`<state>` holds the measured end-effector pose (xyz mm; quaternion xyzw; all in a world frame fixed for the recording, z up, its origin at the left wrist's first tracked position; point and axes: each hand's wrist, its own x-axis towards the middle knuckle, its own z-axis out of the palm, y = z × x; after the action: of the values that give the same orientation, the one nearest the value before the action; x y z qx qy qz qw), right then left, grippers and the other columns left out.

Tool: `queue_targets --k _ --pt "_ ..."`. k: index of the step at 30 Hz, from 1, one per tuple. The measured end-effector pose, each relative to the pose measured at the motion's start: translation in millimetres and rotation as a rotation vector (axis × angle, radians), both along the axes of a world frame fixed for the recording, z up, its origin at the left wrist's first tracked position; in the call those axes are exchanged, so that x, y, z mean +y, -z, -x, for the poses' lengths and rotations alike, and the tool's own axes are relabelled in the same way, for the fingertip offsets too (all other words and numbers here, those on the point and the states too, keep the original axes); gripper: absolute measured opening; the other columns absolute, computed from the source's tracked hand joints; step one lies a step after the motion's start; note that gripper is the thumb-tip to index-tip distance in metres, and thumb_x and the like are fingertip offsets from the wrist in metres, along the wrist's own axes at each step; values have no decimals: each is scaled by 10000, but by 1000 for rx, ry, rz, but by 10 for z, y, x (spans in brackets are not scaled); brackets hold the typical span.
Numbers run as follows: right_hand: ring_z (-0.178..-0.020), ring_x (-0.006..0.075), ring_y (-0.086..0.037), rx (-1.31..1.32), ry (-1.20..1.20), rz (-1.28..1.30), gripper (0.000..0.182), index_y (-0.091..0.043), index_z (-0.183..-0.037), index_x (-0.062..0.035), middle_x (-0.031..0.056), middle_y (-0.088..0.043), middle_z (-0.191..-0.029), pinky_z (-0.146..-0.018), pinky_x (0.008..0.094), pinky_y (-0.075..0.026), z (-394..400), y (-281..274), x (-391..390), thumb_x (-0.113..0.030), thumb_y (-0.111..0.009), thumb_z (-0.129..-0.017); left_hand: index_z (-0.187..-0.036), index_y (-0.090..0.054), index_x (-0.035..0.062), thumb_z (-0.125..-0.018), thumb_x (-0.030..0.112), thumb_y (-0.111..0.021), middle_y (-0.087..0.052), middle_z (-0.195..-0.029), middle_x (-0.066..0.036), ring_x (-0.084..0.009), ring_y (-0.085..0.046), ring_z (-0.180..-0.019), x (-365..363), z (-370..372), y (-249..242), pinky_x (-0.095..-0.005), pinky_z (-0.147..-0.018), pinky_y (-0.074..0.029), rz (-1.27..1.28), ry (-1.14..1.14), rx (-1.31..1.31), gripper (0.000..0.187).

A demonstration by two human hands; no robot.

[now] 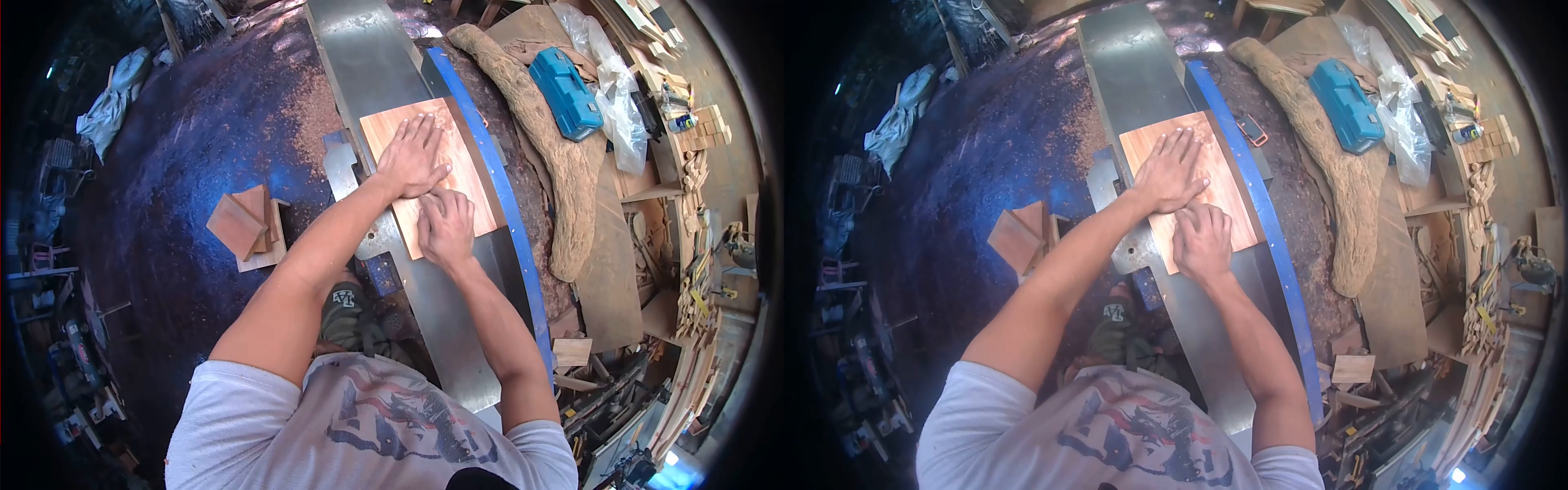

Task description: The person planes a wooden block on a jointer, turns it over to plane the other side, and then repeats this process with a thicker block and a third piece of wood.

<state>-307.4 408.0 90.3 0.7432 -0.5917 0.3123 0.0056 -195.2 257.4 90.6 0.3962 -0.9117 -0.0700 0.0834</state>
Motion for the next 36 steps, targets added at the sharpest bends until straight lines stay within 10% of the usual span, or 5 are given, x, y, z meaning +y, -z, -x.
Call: queue_targets --k 36 --pt "-1060 372 -528 209 -100 -50 265 -644 -1104 -61 194 -577 -1154 -903 518 -382 -216 52 -1376 -272 -683 -948 -1617 -385 21 -1058 636 -417 -310 -1711 -210 -353 -230 -1616 -1253 -246 73 -561 -1321 -162 62 -51 -24 832"
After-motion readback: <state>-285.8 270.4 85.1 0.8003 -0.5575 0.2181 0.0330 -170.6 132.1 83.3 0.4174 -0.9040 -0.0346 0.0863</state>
